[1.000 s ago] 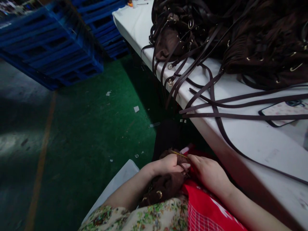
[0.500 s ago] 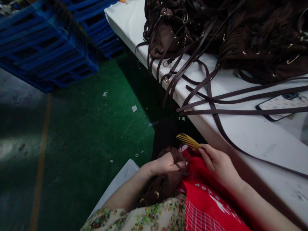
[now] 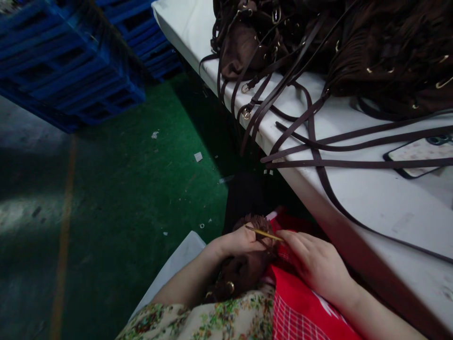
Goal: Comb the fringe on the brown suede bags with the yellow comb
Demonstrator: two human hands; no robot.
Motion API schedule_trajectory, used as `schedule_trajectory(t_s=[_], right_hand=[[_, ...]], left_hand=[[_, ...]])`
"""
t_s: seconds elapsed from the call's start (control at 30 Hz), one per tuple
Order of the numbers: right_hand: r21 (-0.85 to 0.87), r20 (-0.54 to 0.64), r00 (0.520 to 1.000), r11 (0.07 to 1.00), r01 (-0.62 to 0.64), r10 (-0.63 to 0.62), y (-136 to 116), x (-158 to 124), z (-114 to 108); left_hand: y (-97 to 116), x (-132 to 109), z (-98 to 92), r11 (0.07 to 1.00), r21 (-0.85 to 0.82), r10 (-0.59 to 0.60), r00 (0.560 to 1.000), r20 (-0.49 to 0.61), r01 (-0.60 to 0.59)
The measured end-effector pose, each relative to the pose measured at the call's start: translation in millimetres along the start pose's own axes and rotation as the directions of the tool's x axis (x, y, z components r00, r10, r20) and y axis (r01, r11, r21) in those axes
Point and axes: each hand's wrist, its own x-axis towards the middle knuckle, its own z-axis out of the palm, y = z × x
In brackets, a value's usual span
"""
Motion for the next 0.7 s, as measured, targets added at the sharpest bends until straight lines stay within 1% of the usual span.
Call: schedule_trajectory(t_s=[0.07,0.13,0.23,0.3,0.37,0.47,0.53,0.63,0.7], right_hand=[[-0.061,-0.01,1.0,0.998,0.016,-0.017,-1,-1,5],[-0.111,-0.035,0.999,0.994,0.012,-0.016,-2,-1,9],[-0.129,-0.054,0.999,0.992,-0.004,-0.003,-2,1,13],[-0.119,-0.029,0.999,0.992,-0.034,0.031,0,4,16],[-0.124,0.014,0.996,0.989,-0.081,0.083,3,5,18],[-0.133,0.076,0.984,0.98,-0.147,0.158,10,7,23],[-0.131,0.102,0.975,0.975,-0.181,0.195,15,6,26],[-0.109,0.1,0.965,0.967,-0.231,0.242,25,6,33],[-0.09,0.11,0.945,0.95,-0.298,0.307,36,5,38]], left_hand=[[5,-1,0.7,1.0,0.001,0.025,1.0,-0.004,-0.025],[10,-3,1.4,0.999,0.023,0.022,1.0,0.0,-0.022],[17,-5,2.1,0.999,0.049,0.023,1.0,-0.009,-0.022],[20,-4,2.6,1.0,0.011,0.023,0.999,0.022,-0.023],[21,-3,3.2,0.998,-0.061,0.029,0.998,0.063,-0.025],[20,-2,3.2,0.989,-0.146,0.032,0.997,0.066,-0.022],[17,-3,1.9,0.993,-0.12,0.027,0.998,0.05,-0.021],[13,-3,-0.9,1.0,-0.007,0.024,0.998,0.063,-0.023],[11,-3,-2.2,0.999,0.029,0.024,0.997,0.077,-0.026]])
